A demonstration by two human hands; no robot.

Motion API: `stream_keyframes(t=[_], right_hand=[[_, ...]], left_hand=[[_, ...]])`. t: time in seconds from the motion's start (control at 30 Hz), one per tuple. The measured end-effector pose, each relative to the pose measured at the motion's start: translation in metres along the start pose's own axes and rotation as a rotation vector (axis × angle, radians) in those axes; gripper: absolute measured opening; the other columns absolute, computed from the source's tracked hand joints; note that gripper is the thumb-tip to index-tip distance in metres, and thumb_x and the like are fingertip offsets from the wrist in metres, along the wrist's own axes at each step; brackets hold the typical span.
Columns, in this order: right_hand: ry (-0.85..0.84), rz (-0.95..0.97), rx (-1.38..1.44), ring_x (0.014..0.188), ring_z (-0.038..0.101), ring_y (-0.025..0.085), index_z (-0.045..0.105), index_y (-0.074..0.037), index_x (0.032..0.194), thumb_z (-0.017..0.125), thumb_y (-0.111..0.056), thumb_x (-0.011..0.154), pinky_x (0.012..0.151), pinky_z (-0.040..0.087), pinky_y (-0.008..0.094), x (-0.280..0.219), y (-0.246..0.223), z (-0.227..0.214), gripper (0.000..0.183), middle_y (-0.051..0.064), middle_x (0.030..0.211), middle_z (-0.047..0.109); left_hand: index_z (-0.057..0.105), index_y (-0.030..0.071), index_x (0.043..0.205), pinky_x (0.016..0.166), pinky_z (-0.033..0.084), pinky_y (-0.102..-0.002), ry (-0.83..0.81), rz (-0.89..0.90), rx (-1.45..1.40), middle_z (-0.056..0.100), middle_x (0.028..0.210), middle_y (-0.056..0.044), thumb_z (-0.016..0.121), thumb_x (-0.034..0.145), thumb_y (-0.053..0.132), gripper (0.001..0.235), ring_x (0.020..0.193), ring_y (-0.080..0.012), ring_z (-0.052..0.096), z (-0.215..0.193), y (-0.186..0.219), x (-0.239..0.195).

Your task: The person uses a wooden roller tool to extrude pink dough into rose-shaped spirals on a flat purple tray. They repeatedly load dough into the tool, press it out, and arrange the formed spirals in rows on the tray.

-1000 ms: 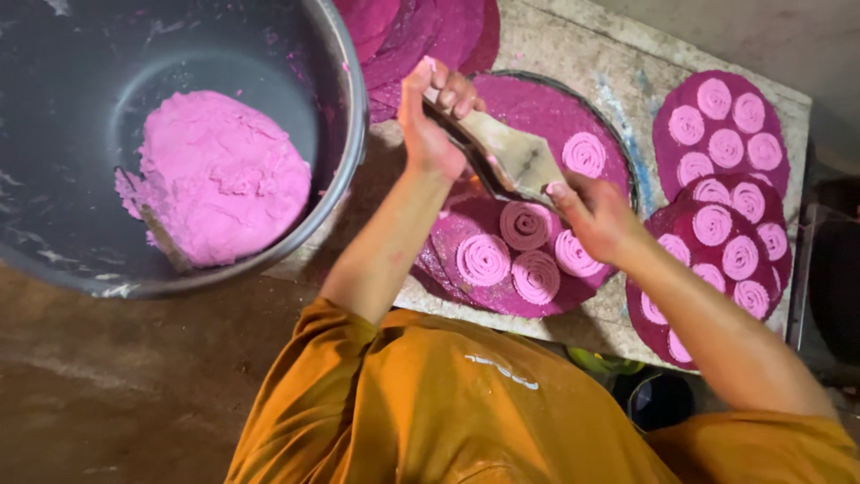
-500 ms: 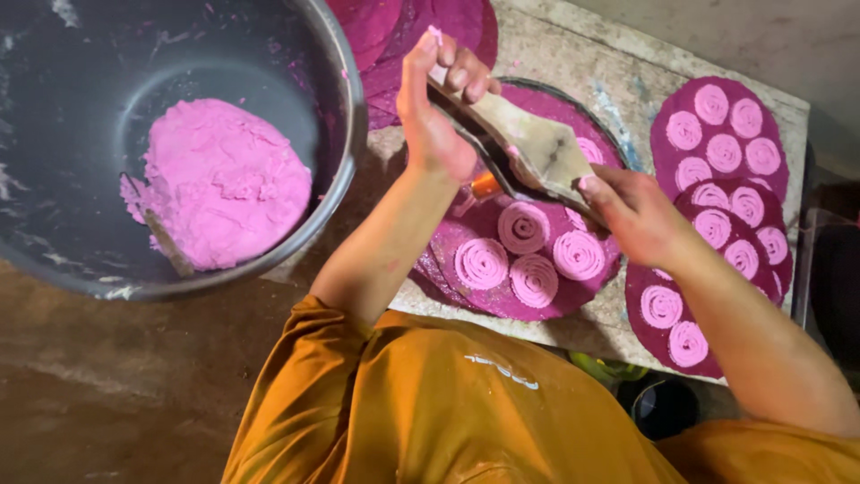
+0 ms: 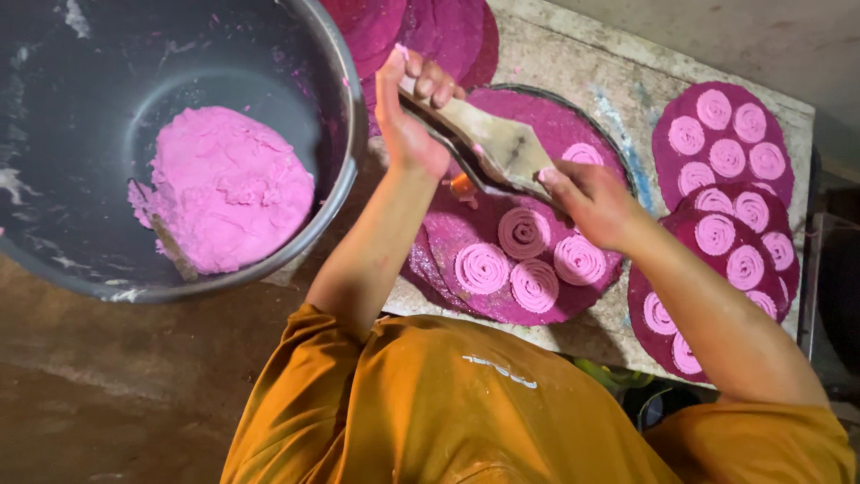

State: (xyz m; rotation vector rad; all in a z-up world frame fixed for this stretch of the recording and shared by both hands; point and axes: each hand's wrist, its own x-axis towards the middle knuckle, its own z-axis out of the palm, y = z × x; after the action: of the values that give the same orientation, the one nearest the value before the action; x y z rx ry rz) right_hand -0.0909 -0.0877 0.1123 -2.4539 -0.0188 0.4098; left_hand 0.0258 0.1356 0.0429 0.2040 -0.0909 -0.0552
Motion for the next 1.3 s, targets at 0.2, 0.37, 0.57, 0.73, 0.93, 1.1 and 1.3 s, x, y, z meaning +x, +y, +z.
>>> stream_keyframes(t=[0.2, 0.37, 0.57, 0.73, 0.93, 1.1, 1.3], right_hand=[[-0.054, 0.073, 0.001, 0.062, 0.054, 0.020, 0.066, 0.000, 0.096, 0.046, -0.042, 0.104, 0.060, 0.047, 0.040, -0.018, 0.012, -0.005, 0.047, 0.012, 0.065, 0.056], [0.047, 0.059, -0.076, 0.067, 0.061, 0.021, 0.068, -0.002, 0.114, 0.047, -0.048, 0.101, 0.065, 0.049, 0.040, -0.020, 0.032, -0.017, 0.052, 0.013, 0.070, 0.064], [0.097, 0.053, -0.049, 0.068, 0.064, 0.023, 0.070, 0.000, 0.111, 0.045, -0.053, 0.104, 0.066, 0.050, 0.043, 0.004, 0.041, 0.010, 0.059, 0.014, 0.073, 0.066], [0.077, -0.012, 0.086, 0.069, 0.064, 0.021, 0.064, 0.000, 0.125, 0.042, -0.053, 0.104, 0.065, 0.051, 0.041, 0.011, 0.036, 0.039, 0.062, 0.010, 0.074, 0.066], [-0.031, 0.188, -0.001, 0.060, 0.061, 0.022, 0.069, -0.002, 0.118, 0.041, -0.054, 0.102, 0.061, 0.050, 0.042, -0.013, 0.038, 0.021, 0.061, 0.012, 0.066, 0.063], [0.105, 0.016, -0.055, 0.065, 0.060, 0.020, 0.071, 0.001, 0.114, 0.044, -0.053, 0.105, 0.064, 0.048, 0.038, -0.013, 0.042, 0.004, 0.061, 0.010, 0.067, 0.062], [0.082, 0.152, 0.128, 0.062, 0.059, 0.023, 0.063, -0.005, 0.132, 0.040, -0.052, 0.102, 0.058, 0.049, 0.041, 0.011, 0.034, 0.037, 0.060, 0.013, 0.070, 0.062]], left_hand=[[0.048, 0.017, 0.085, 0.073, 0.043, -0.036, 0.085, -0.068, -0.062, 0.044, 0.070, 0.004, 0.062, 0.097, 0.036, 0.027, 0.067, -0.0149, 0.046, -0.005, -0.022, -0.022], [0.048, 0.016, 0.085, 0.073, 0.042, -0.034, 0.071, -0.145, -0.142, 0.044, 0.070, 0.003, 0.061, 0.095, 0.036, 0.027, 0.068, -0.0142, 0.045, -0.012, -0.054, -0.010], [0.048, 0.016, 0.083, 0.069, 0.041, -0.034, 0.001, -0.109, -0.073, 0.042, 0.066, 0.004, 0.063, 0.096, 0.036, 0.028, 0.063, -0.0139, 0.044, -0.032, -0.055, 0.024], [0.048, 0.017, 0.082, 0.069, 0.042, -0.034, 0.013, -0.116, -0.006, 0.041, 0.066, 0.005, 0.061, 0.096, 0.035, 0.027, 0.062, -0.0131, 0.044, -0.046, -0.029, 0.020], [0.046, 0.019, 0.080, 0.067, 0.042, -0.034, 0.132, -0.176, -0.082, 0.040, 0.064, 0.005, 0.061, 0.095, 0.035, 0.027, 0.060, -0.0133, 0.043, -0.041, -0.049, -0.002], [0.047, 0.018, 0.080, 0.066, 0.041, -0.032, 0.085, -0.168, -0.111, 0.040, 0.064, 0.005, 0.061, 0.095, 0.034, 0.026, 0.059, -0.0125, 0.043, -0.036, -0.074, 0.012], [0.047, 0.018, 0.077, 0.063, 0.041, -0.034, 0.041, -0.123, -0.009, 0.041, 0.062, 0.005, 0.060, 0.096, 0.033, 0.028, 0.056, -0.0130, 0.041, -0.040, -0.040, 0.033]])
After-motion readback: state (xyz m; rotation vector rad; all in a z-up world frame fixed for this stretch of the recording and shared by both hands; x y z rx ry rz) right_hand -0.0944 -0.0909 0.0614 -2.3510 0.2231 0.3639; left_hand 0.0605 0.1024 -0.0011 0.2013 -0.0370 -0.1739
